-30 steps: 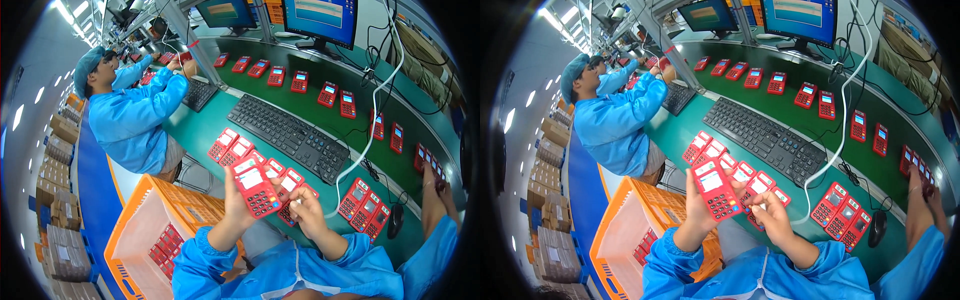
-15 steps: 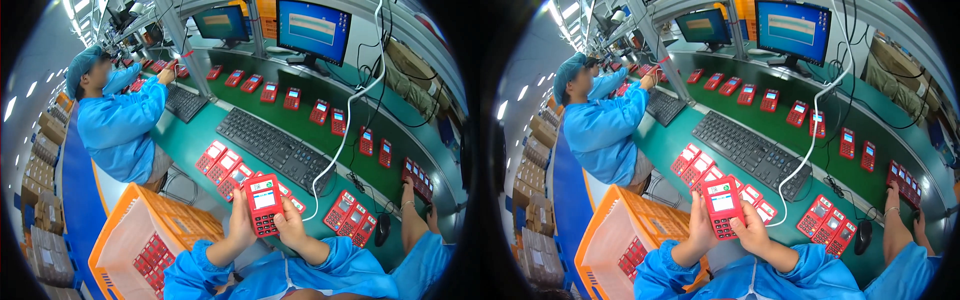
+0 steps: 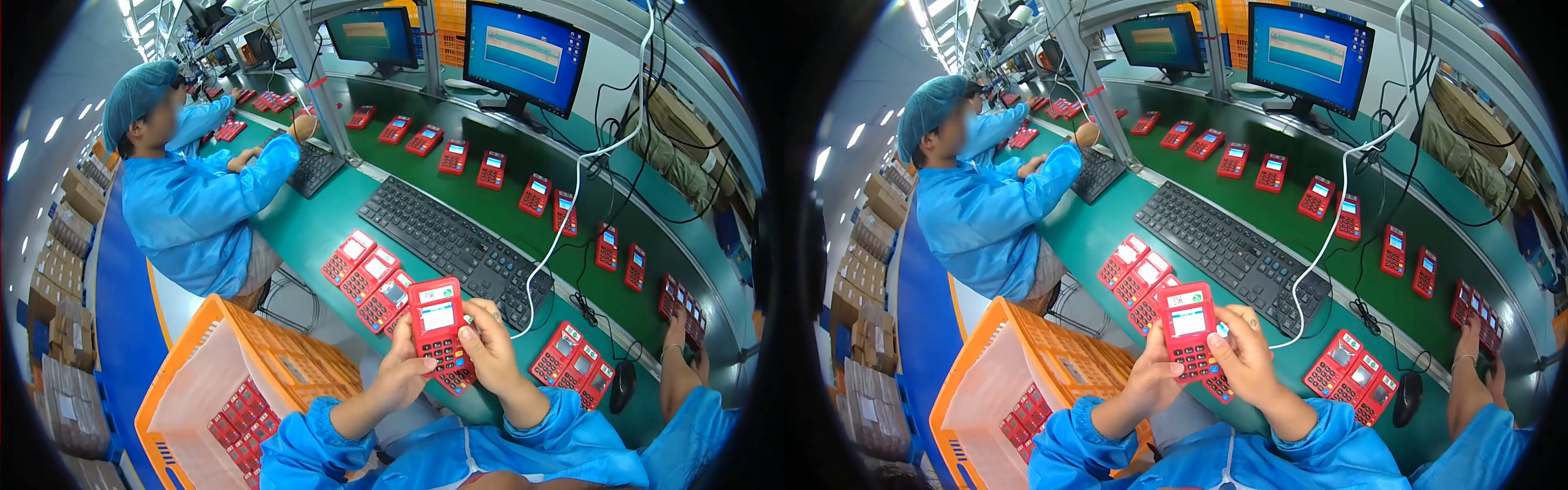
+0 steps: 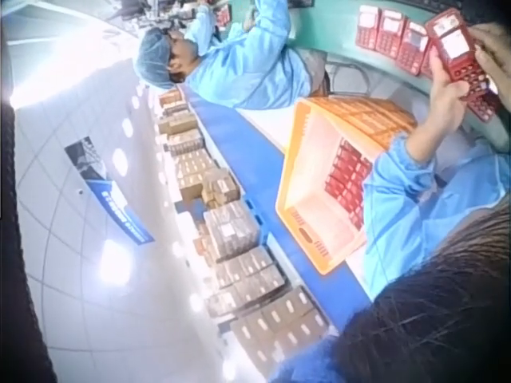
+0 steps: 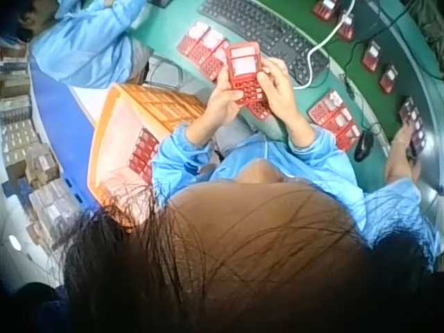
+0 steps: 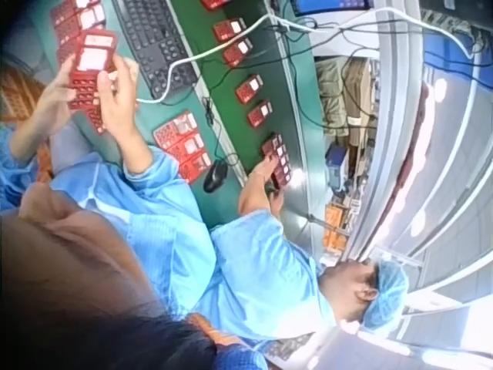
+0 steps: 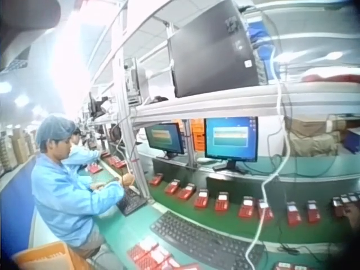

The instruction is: The person inspects and tests handheld electronic devices at a factory assembly line workstation. This is done by connecting a testing cable to each device and observing the results on a monitor.

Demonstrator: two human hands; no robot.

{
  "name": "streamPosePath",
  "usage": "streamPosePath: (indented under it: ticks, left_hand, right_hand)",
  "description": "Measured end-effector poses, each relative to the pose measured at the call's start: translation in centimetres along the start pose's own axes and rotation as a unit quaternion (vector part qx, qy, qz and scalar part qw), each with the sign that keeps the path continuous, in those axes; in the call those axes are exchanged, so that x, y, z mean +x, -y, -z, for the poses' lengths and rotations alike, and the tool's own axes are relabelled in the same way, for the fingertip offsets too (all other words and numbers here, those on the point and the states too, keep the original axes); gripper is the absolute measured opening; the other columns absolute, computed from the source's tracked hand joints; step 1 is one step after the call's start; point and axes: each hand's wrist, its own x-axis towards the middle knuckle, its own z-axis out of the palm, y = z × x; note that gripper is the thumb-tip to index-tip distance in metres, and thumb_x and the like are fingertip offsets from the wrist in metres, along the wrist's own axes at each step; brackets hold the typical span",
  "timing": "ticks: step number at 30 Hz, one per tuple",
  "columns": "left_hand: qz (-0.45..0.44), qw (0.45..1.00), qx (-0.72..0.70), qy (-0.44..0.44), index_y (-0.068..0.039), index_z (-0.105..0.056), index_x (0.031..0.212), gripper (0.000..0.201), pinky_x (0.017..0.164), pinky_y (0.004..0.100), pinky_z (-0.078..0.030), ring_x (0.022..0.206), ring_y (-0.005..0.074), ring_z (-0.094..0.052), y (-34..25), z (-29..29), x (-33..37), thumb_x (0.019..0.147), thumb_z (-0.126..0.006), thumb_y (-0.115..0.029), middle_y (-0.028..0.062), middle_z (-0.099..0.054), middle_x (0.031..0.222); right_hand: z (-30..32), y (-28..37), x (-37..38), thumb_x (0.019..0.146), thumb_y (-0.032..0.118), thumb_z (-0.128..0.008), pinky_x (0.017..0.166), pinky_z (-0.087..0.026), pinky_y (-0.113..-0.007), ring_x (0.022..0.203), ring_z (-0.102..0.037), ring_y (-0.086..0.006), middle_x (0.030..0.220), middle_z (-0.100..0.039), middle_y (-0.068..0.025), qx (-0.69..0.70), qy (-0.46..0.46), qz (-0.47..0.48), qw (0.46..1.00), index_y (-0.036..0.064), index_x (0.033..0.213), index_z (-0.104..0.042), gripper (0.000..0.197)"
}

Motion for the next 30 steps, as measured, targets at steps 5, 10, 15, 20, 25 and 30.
streamPosePath:
  ticks: [5, 10, 15, 20, 25, 30]
  left_hand:
    - [-0.023, 0.999, 0.031, 0.011, -0.014, -0.007, 0.141, 0.087, 0.100, 0.0501, -0.039, 0.122, 0.0357, -0.044, 0.1, 0.4, 0.2, 0.069, -0.054, -0.002, 0.0194, -0.035, 0.135]
    - [-0.012, 0.999, 0.020, 0.024, -0.014, -0.004, 0.142, 0.092, 0.098, 0.0524, -0.040, 0.122, 0.0383, -0.044, -0.4, -0.4, 0.2, 0.064, -0.050, 0.001, 0.0211, -0.033, 0.137]
    - [-0.027, 0.998, 0.050, 0.040, -0.017, -0.001, 0.143, 0.099, 0.100, 0.0539, -0.037, 0.125, 0.0382, -0.040, -0.2, -0.4, -0.3, 0.053, -0.035, 0.007, 0.0202, -0.030, 0.139]
    - [-0.031, 0.997, 0.036, 0.058, -0.018, 0.010, 0.141, 0.100, 0.099, 0.0485, -0.040, 0.119, 0.0357, -0.048, -0.3, -0.2, -0.3, 0.060, -0.040, 0.011, 0.0224, -0.039, 0.132]
    - [-0.030, 0.996, 0.047, 0.076, -0.018, 0.010, 0.141, 0.099, 0.097, 0.0476, -0.043, 0.116, 0.0345, -0.050, 0.0, 0.6, -0.2, 0.062, -0.041, 0.012, 0.0216, -0.042, 0.129]
    - [-0.035, 0.994, 0.075, 0.073, -0.016, 0.006, 0.141, 0.091, 0.096, 0.0454, -0.044, 0.115, 0.0325, -0.051, 0.0, 0.3, -0.1, 0.070, -0.045, 0.009, 0.0200, -0.042, 0.128]
  right_hand:
    - [0.5, 0.7, -0.1, 0.081, -0.001, -0.057, 0.083, -0.043, -0.024, 0.098, -0.046, -0.0120, 0.117, -0.036, -0.0084, 0.108, 0.053, -0.042, 0.992, -0.0013, 0.130, -0.041, 0.052]
    - [0.5, 0.7, -0.5, 0.077, -0.006, -0.057, 0.085, -0.046, -0.027, 0.109, -0.050, -0.0165, 0.130, -0.030, -0.0097, 0.219, 0.097, -0.083, 0.967, 0.0005, 0.138, -0.027, 0.069]
    - [0.9, 1.3, -0.2, 0.075, -0.011, -0.051, 0.086, -0.046, -0.027, 0.110, -0.051, -0.0166, 0.132, -0.031, -0.0094, 0.236, 0.144, -0.067, 0.959, 0.0013, 0.141, -0.020, 0.074]
    - [0.9, 1.1, -0.4, 0.073, -0.013, -0.051, 0.082, -0.046, -0.025, 0.111, -0.051, -0.0155, 0.129, -0.034, -0.0091, 0.247, 0.167, -0.074, 0.952, 0.0028, 0.142, -0.017, 0.078]
    - [0.8, 0.8, -0.6, 0.073, -0.013, -0.051, 0.079, -0.046, -0.024, 0.105, -0.051, -0.0126, 0.127, -0.035, -0.0083, 0.271, 0.165, -0.098, 0.943, 0.0026, 0.142, -0.017, 0.078]
    - [1.0, 0.4, -0.5, 0.074, -0.012, -0.051, 0.078, -0.046, -0.023, 0.101, -0.052, -0.0114, 0.126, -0.036, -0.0079, 0.257, 0.169, -0.101, 0.946, 0.0008, 0.141, -0.017, 0.076]
